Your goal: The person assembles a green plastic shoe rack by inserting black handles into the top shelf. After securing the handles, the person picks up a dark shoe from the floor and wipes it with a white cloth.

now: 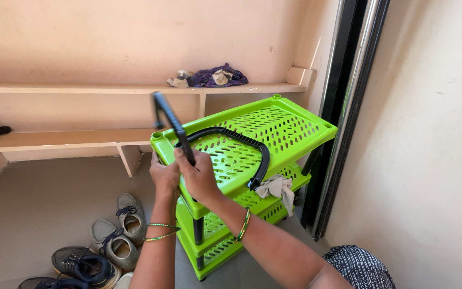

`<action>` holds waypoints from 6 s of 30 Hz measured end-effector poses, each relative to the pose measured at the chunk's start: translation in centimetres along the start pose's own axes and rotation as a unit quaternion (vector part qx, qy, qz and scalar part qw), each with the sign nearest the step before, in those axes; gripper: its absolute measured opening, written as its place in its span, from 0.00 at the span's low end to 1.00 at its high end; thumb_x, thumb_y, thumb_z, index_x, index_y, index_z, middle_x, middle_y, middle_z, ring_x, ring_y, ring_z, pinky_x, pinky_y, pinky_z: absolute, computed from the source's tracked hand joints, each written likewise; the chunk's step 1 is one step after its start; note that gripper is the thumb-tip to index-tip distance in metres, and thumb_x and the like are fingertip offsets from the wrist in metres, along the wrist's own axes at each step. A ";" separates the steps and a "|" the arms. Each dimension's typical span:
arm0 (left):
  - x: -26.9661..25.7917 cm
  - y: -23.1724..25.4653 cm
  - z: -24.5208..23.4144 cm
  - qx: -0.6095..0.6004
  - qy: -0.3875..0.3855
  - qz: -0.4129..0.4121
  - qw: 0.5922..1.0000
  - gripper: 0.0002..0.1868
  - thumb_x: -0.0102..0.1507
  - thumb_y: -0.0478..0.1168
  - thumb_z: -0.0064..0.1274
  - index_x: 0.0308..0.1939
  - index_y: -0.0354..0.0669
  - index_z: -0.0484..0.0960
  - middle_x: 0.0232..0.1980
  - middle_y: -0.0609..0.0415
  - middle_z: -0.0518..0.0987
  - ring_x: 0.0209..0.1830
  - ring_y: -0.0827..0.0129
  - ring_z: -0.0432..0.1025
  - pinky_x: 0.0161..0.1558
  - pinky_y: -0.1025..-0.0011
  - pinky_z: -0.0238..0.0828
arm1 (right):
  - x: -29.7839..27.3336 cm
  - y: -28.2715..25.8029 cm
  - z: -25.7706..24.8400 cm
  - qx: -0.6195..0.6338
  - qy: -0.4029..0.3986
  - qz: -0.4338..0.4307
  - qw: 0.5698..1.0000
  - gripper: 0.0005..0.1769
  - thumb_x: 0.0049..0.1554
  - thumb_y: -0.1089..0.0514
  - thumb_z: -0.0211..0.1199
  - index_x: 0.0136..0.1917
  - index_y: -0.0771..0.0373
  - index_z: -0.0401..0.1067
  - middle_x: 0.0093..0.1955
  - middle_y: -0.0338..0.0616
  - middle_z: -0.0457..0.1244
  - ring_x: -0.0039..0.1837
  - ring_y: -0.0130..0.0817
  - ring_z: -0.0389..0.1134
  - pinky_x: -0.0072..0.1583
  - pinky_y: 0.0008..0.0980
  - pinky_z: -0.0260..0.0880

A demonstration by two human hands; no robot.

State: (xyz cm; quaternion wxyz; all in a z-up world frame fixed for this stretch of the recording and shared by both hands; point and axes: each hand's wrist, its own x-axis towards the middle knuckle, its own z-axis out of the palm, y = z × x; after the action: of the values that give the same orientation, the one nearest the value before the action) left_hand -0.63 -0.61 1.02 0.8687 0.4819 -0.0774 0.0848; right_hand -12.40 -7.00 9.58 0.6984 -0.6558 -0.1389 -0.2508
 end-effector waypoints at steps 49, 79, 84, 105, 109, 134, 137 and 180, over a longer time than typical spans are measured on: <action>3.0 2.2 -3.0 0.117 0.003 -0.065 0.991 0.32 0.53 0.29 0.66 0.61 0.29 0.74 0.48 0.45 0.83 0.40 0.61 0.79 0.42 0.63 0.81 | 4.2 -4.5 -19.0 0.132 0.005 0.071 0.989 0.30 0.67 0.34 0.47 0.36 0.59 0.62 0.22 0.31 0.47 0.22 0.23 0.46 0.29 0.28 0.54; 4.2 1.3 32.5 0.754 -0.270 0.098 0.591 0.54 0.55 0.70 0.58 0.78 0.52 0.56 0.79 0.48 0.57 0.81 0.57 0.48 0.69 0.28 0.43 | 7.9 -0.4 -44.1 0.020 0.133 0.043 0.990 0.35 0.64 0.26 0.42 0.37 0.59 0.60 0.22 0.31 0.46 0.23 0.20 0.46 0.28 0.25 0.52; 7.4 -5.8 39.1 0.724 -0.248 0.090 0.637 0.50 0.60 0.64 0.58 0.78 0.46 0.55 0.75 0.48 0.65 0.77 0.54 0.56 0.70 0.44 0.56 | 9.1 -0.3 -44.6 0.037 0.123 0.037 0.991 0.34 0.65 0.27 0.41 0.38 0.59 0.60 0.23 0.31 0.47 0.24 0.20 0.47 0.29 0.25 0.54; 16.9 -22.8 40.9 0.427 -0.213 0.215 0.852 0.45 0.56 0.28 0.54 0.77 0.44 0.58 0.66 0.43 0.70 0.64 0.48 0.70 0.62 0.58 0.68 | 11.8 1.7 -48.0 0.034 0.001 0.007 0.999 0.32 0.66 0.29 0.44 0.45 0.61 0.63 0.28 0.30 0.49 0.29 0.20 0.51 0.37 0.25 0.62; 18.6 -23.7 40.1 0.467 -0.199 0.168 0.845 0.46 0.55 0.27 0.59 0.77 0.51 0.61 0.65 0.48 0.71 0.61 0.48 0.69 0.64 0.59 0.65 | 11.7 1.2 -48.1 -0.019 -0.012 0.017 1.000 0.31 0.66 0.31 0.43 0.48 0.62 0.64 0.29 0.32 0.52 0.31 0.22 0.54 0.41 0.26 0.65; 18.6 -21.1 39.3 0.320 -0.264 0.098 0.904 0.35 0.56 0.22 0.56 0.68 0.41 0.72 0.60 0.50 0.80 0.60 0.63 0.76 0.56 0.69 0.76 | 10.9 2.3 -47.9 -0.057 0.006 -0.054 0.997 0.28 0.69 0.34 0.41 0.45 0.60 0.62 0.31 0.32 0.53 0.35 0.21 0.56 0.44 0.25 0.64; 18.7 -21.2 39.2 0.317 -0.272 0.096 0.904 0.36 0.56 0.22 0.56 0.69 0.40 0.72 0.60 0.50 0.80 0.59 0.63 0.76 0.56 0.69 0.76 | 10.8 2.3 -47.8 -0.049 0.004 -0.056 0.997 0.28 0.69 0.34 0.41 0.45 0.60 0.62 0.31 0.33 0.53 0.35 0.21 0.56 0.43 0.25 0.64; 17.2 -19.5 39.6 0.364 -0.284 0.056 0.885 0.32 0.53 0.24 0.61 0.62 0.41 0.76 0.56 0.53 0.80 0.53 0.66 0.77 0.52 0.70 0.76 | 10.7 2.5 -47.7 -0.027 0.025 -0.058 0.998 0.27 0.69 0.35 0.41 0.46 0.60 0.61 0.31 0.33 0.53 0.33 0.21 0.56 0.41 0.26 0.68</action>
State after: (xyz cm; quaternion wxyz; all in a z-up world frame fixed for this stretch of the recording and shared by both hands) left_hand 18.37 -43.18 9.45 0.5667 0.7628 -0.3110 0.0150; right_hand -8.54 -55.82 8.19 0.6678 -0.6591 -0.1526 -0.3104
